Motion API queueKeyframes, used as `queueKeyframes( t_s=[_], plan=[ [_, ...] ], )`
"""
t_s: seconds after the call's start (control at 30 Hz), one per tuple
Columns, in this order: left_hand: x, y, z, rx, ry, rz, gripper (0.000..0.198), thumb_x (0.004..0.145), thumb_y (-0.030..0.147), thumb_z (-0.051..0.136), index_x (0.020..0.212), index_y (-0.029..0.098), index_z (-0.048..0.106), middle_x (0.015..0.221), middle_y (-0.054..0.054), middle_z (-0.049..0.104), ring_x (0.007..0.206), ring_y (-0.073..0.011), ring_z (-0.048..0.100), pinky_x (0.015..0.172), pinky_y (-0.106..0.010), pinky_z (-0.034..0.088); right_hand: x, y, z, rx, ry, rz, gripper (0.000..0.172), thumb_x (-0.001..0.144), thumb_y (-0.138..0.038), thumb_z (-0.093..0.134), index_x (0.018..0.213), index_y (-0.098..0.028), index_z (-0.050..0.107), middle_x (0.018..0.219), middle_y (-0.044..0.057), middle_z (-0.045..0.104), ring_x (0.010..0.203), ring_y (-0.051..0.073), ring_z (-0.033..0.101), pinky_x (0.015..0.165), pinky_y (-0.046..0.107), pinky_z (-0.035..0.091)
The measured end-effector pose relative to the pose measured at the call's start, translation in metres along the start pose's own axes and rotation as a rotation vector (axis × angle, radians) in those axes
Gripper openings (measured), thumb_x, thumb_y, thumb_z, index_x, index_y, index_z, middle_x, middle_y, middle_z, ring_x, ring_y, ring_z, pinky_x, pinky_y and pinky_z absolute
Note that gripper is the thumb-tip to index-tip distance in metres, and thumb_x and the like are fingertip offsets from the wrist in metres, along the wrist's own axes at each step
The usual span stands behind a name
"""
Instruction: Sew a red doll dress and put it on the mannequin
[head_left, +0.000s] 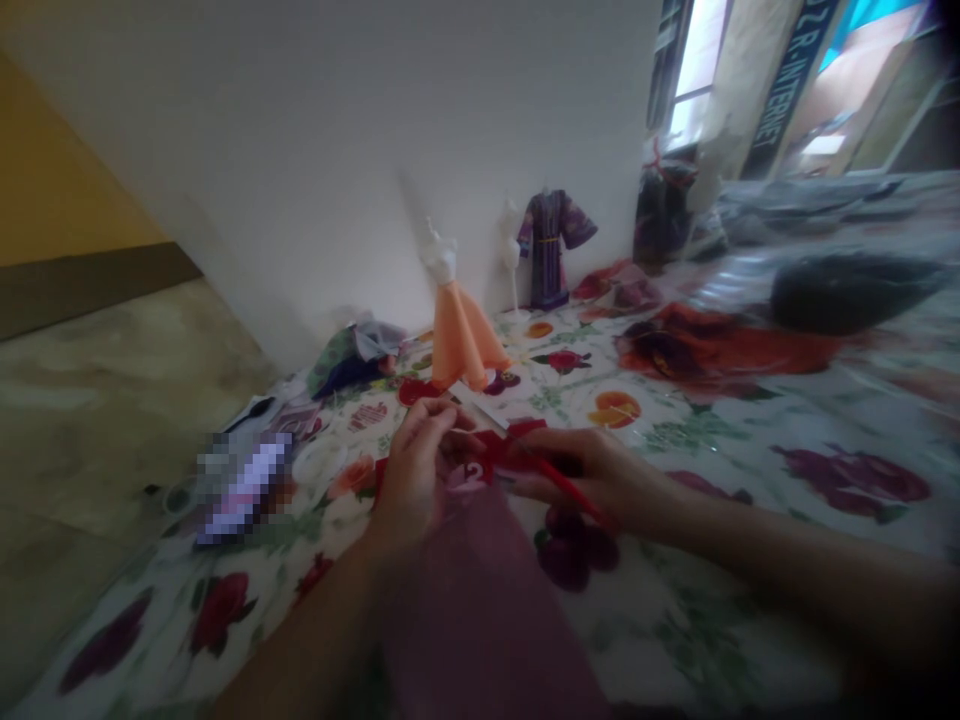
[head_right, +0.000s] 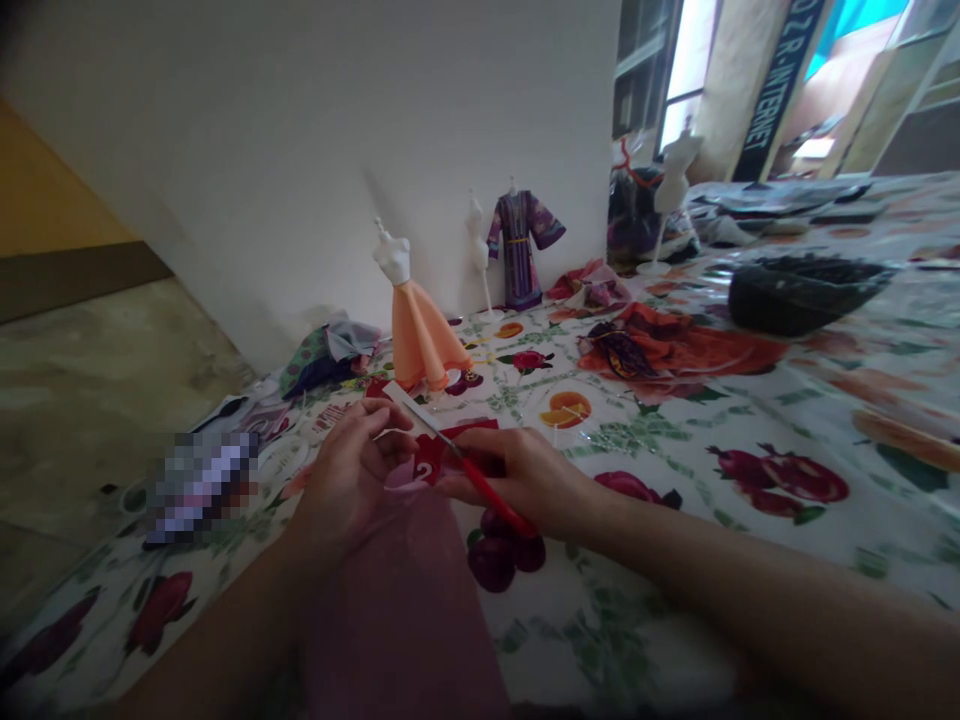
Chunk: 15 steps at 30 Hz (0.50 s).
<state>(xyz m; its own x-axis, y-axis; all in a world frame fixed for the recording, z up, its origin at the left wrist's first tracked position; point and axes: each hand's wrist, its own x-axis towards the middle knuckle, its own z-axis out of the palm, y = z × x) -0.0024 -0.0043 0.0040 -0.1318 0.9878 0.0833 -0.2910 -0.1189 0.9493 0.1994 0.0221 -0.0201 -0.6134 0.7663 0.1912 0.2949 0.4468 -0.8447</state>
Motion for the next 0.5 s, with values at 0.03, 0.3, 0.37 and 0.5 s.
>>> queueKeyframes(
  t_s=[0.03, 0.3, 0.37, 0.5],
  plan=[
    [0.0002, 0.0002, -0.0005, 0.005, -0.002, 0.019, 0.014, 0.083, 0.028, 0.068, 0.084, 0.018, 0.058, 0.08, 0.0, 0.065, 0.065, -0.0118, 0.063, 0.062, -0.024, 0.048, -0.0001, -0.0002, -0.0002, -0.003, -0.001, -0.003, 0.043, 0.089, -0.054, 0.068, 0.111, -0.017, 0.073, 0.077, 0.002, 0.064, 0.066, 0.013, 0.053, 0.059, 0.026, 0.04],
    [-0.0001, -0.0042, -0.0034, 0.131, 0.01, 0.146, 0.015, 0.08, 0.026, 0.074, 0.079, 0.017, 0.061, 0.072, 0.002, 0.063, 0.068, -0.0102, 0.059, 0.068, -0.022, 0.047, 0.001, -0.003, -0.0002, 0.008, -0.064, -0.002, 0.041, 0.088, -0.055, 0.067, 0.098, -0.015, 0.07, 0.072, 0.0, 0.06, 0.063, 0.012, 0.05, 0.057, 0.025, 0.039],
    [0.0005, -0.0045, -0.0027, 0.122, 0.016, 0.137, 0.015, 0.079, 0.025, 0.074, 0.078, 0.017, 0.061, 0.07, 0.003, 0.062, 0.066, -0.01, 0.059, 0.066, -0.022, 0.047, 0.0014, -0.0022, 0.0003, 0.015, -0.074, 0.004, 0.04, 0.088, -0.055, 0.068, 0.096, -0.016, 0.069, 0.072, 0.0, 0.06, 0.063, 0.012, 0.049, 0.057, 0.025, 0.039],
    [0.0013, -0.0044, -0.0004, 0.081, 0.026, 0.123, 0.017, 0.074, 0.021, 0.077, 0.078, 0.017, 0.061, 0.07, 0.003, 0.061, 0.064, -0.0087, 0.058, 0.064, -0.021, 0.047, 0.0015, -0.0006, 0.0005, 0.002, -0.064, 0.006, 0.038, 0.087, -0.054, 0.068, 0.095, -0.017, 0.068, 0.071, 0.0, 0.058, 0.063, 0.012, 0.048, 0.057, 0.025, 0.039]
  ],
)
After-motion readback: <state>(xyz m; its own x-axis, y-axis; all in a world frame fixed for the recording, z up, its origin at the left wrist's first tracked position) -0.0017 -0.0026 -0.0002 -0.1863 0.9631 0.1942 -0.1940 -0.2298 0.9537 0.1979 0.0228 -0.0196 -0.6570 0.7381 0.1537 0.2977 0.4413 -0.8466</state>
